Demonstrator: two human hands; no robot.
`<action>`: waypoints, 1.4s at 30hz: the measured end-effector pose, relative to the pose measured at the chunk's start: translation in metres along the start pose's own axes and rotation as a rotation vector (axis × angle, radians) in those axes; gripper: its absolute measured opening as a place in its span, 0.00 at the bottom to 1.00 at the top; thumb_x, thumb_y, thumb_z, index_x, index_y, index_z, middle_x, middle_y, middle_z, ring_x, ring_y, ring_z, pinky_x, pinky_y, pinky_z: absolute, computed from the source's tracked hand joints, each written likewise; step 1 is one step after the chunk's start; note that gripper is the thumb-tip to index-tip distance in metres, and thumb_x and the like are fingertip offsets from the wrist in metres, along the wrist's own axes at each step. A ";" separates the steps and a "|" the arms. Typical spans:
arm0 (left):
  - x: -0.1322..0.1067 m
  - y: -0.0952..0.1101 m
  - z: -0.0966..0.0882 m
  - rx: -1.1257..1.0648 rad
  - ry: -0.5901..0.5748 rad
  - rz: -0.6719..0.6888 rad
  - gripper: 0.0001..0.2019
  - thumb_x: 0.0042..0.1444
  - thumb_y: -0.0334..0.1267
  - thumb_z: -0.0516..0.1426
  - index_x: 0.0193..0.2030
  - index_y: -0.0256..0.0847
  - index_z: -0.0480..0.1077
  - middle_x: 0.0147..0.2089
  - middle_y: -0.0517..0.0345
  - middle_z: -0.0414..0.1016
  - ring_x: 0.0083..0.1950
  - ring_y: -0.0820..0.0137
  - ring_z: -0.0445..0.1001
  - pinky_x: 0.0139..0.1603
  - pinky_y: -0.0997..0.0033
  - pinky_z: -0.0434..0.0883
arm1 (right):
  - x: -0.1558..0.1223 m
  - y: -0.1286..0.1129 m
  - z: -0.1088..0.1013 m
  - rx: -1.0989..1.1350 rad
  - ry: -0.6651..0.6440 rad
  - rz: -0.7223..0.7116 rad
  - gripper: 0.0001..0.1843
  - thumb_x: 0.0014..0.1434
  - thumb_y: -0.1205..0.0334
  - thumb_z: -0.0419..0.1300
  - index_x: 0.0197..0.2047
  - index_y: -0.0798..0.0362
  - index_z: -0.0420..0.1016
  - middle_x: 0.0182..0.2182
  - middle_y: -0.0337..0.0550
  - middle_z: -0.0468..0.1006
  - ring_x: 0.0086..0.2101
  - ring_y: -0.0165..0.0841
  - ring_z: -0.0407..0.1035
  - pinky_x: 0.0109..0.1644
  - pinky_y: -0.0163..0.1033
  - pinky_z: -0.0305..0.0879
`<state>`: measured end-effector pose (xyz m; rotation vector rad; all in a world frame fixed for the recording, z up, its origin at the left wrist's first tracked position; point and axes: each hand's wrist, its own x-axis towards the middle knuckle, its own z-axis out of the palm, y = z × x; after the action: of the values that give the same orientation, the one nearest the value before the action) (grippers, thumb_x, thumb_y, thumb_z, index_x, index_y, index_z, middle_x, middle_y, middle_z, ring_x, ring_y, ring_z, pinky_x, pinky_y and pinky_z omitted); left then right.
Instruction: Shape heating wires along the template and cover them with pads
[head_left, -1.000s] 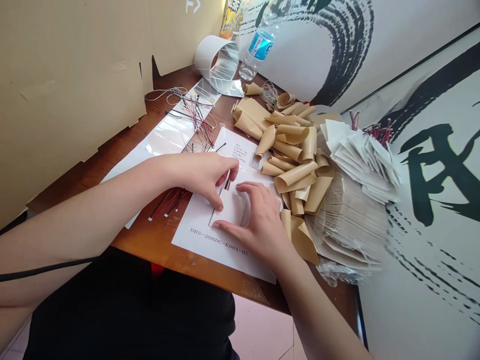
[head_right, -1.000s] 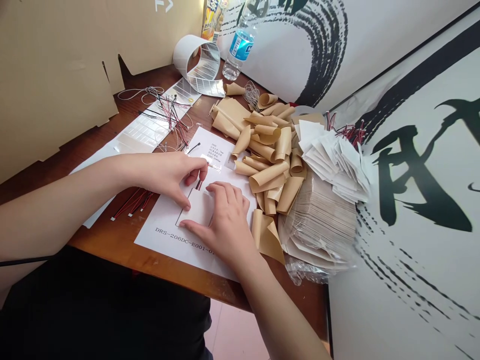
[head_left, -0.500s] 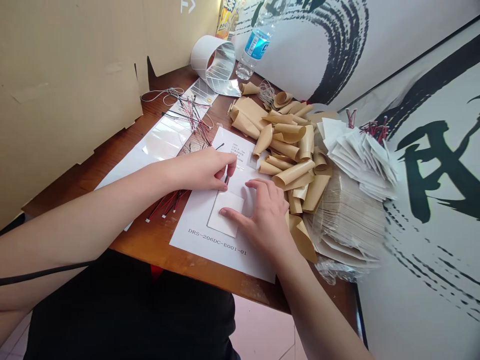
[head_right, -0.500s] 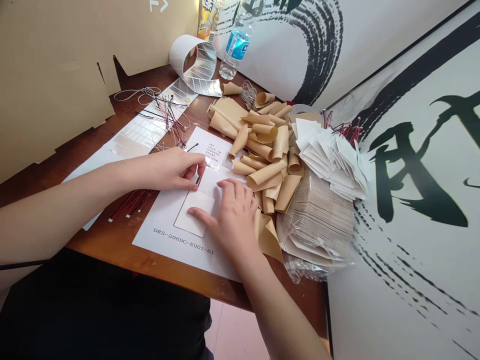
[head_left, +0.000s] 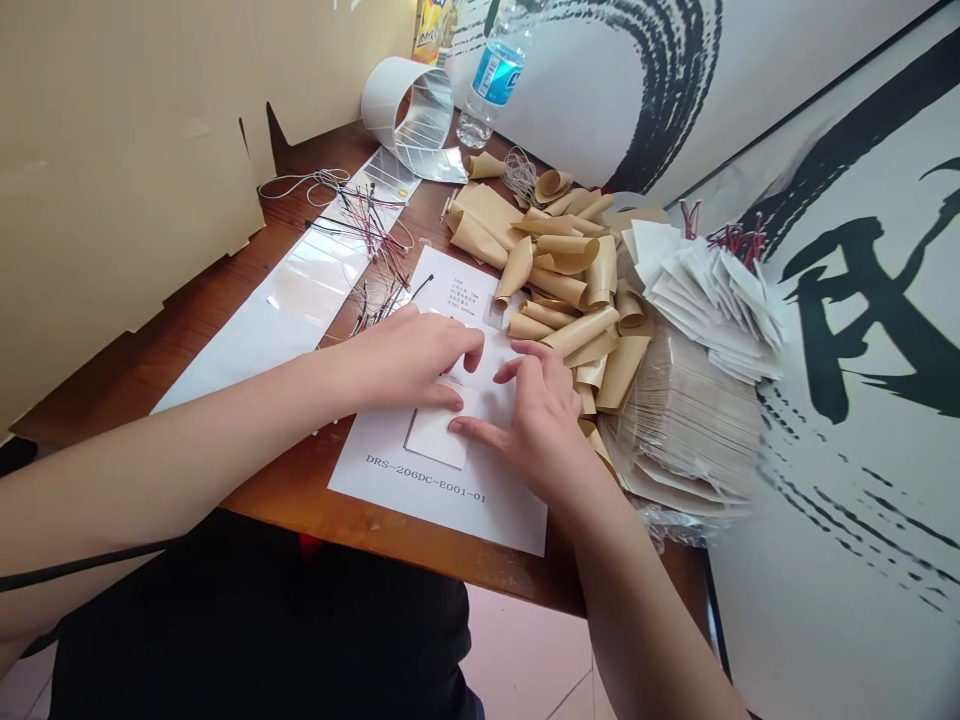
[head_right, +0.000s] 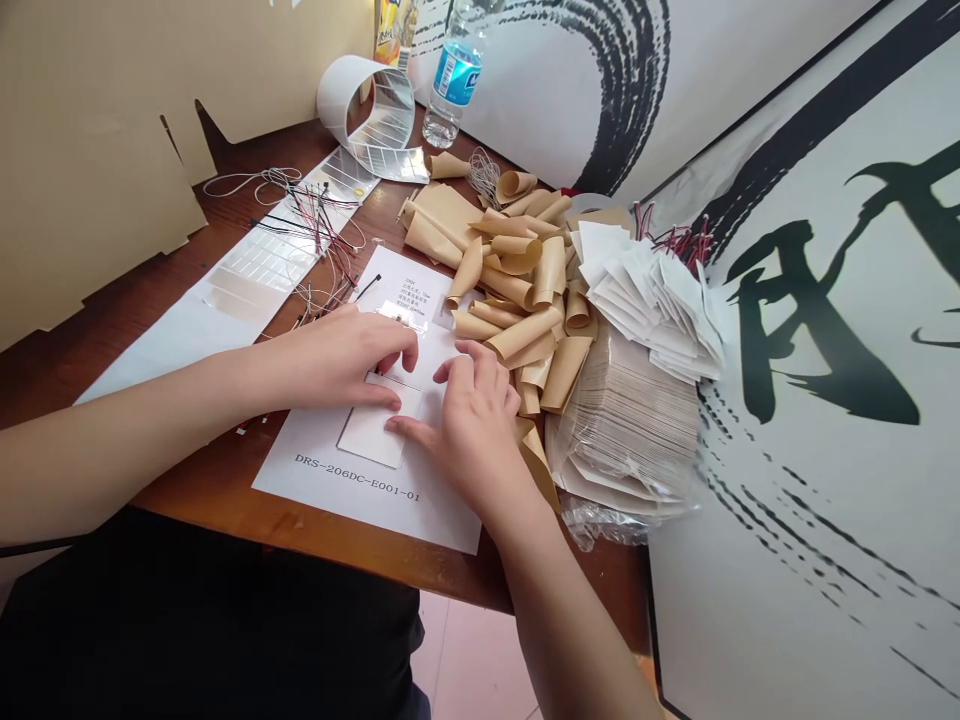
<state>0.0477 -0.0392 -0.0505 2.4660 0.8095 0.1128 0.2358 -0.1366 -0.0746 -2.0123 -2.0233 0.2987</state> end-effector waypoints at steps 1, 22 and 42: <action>0.001 0.001 0.002 -0.013 0.013 -0.028 0.14 0.56 0.43 0.65 0.46 0.42 0.71 0.41 0.60 0.78 0.45 0.65 0.74 0.51 0.63 0.59 | 0.001 0.000 -0.001 0.020 -0.015 0.005 0.32 0.52 0.32 0.67 0.44 0.47 0.60 0.64 0.59 0.61 0.65 0.58 0.55 0.59 0.61 0.59; -0.001 0.001 -0.005 0.004 -0.096 -0.077 0.35 0.46 0.53 0.68 0.60 0.45 0.65 0.56 0.51 0.75 0.60 0.53 0.66 0.58 0.54 0.51 | -0.003 -0.009 -0.002 -0.107 -0.054 -0.044 0.32 0.51 0.33 0.69 0.38 0.47 0.58 0.43 0.46 0.64 0.44 0.45 0.61 0.47 0.46 0.57; 0.002 -0.016 -0.015 -0.139 -0.113 -0.146 0.20 0.50 0.44 0.67 0.50 0.48 0.75 0.44 0.62 0.77 0.46 0.66 0.73 0.54 0.64 0.58 | 0.006 -0.015 -0.005 0.142 -0.109 0.088 0.19 0.59 0.47 0.63 0.30 0.46 0.57 0.35 0.41 0.68 0.38 0.41 0.63 0.42 0.44 0.57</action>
<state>0.0371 -0.0205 -0.0457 2.2542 0.8978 -0.0233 0.2231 -0.1307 -0.0649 -2.0399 -1.9186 0.5659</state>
